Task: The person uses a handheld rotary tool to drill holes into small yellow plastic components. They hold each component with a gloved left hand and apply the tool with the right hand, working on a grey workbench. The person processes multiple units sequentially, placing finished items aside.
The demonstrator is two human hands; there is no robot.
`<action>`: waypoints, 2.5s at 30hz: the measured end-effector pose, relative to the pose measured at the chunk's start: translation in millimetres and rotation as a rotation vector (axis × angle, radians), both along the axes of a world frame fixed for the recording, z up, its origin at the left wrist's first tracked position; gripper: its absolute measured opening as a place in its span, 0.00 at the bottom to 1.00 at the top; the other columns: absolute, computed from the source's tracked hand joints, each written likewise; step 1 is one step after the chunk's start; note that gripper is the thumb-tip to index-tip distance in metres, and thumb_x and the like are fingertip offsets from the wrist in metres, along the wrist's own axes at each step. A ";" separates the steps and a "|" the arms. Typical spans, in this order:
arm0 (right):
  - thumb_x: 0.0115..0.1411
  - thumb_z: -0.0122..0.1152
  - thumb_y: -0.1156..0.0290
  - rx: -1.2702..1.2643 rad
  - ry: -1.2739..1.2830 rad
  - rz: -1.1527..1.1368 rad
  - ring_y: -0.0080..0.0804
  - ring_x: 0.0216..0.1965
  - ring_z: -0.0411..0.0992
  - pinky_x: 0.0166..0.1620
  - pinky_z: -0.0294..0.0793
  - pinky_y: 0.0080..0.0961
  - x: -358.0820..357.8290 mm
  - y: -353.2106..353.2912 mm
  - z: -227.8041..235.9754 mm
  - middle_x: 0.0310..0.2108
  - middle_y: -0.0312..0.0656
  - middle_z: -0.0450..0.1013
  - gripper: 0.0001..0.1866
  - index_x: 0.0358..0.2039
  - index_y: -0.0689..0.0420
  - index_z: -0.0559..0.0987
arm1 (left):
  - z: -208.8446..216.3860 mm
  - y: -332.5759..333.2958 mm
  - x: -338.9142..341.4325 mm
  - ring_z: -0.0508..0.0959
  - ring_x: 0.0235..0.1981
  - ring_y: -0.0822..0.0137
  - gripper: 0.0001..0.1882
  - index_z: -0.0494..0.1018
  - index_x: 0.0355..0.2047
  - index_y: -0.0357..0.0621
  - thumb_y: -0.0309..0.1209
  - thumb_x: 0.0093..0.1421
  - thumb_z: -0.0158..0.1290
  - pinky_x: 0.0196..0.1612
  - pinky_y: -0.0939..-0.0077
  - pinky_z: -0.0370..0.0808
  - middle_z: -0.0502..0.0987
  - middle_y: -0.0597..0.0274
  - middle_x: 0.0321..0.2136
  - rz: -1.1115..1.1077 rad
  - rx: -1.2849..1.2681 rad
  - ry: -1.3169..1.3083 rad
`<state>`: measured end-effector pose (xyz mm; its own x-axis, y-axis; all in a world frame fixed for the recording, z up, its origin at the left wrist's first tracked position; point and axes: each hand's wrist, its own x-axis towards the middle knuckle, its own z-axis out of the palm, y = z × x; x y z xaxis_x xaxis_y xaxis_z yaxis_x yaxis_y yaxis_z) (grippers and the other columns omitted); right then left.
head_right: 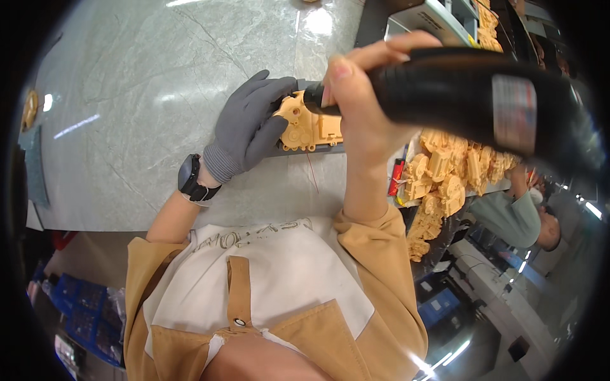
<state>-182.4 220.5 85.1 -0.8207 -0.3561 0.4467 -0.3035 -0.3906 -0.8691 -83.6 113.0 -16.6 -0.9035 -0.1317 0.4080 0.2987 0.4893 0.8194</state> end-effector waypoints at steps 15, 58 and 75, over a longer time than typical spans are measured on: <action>0.51 0.47 0.75 -0.309 -0.030 -0.338 0.23 0.17 0.58 0.30 0.61 0.29 42.9 124.6 24.1 0.16 0.32 0.55 0.21 0.48 0.52 0.65 | 46.9 28.4 4.4 0.73 0.35 0.64 0.29 0.65 0.49 0.42 0.29 0.45 0.58 0.40 0.71 0.72 0.73 0.57 0.33 0.111 0.003 -0.085; 0.47 0.48 0.79 -0.297 -0.122 -0.371 0.26 0.15 0.60 0.29 0.64 0.28 50.0 138.9 7.0 0.16 0.35 0.58 0.27 0.50 0.56 0.59 | 31.0 -25.4 -195.0 0.67 0.47 0.45 0.31 0.62 0.52 0.55 0.48 0.48 0.53 0.43 0.55 0.70 0.59 0.45 0.52 0.674 -0.668 -0.359; 0.49 0.49 0.76 -0.278 -0.332 -0.390 0.23 0.17 0.58 0.30 0.61 0.25 54.5 153.3 -8.8 0.17 0.33 0.57 0.23 0.48 0.55 0.62 | 45.0 15.9 12.2 0.69 0.44 0.51 0.17 0.68 0.32 0.48 0.22 0.37 0.54 0.50 0.57 0.66 0.69 0.56 0.38 -0.081 -0.304 0.102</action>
<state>-128.0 373.8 76.3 -0.9796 0.0947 0.1770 -0.2001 -0.5319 -0.8228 -71.4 128.9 28.3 -0.8582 0.0808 0.5069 0.4202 0.6778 0.6033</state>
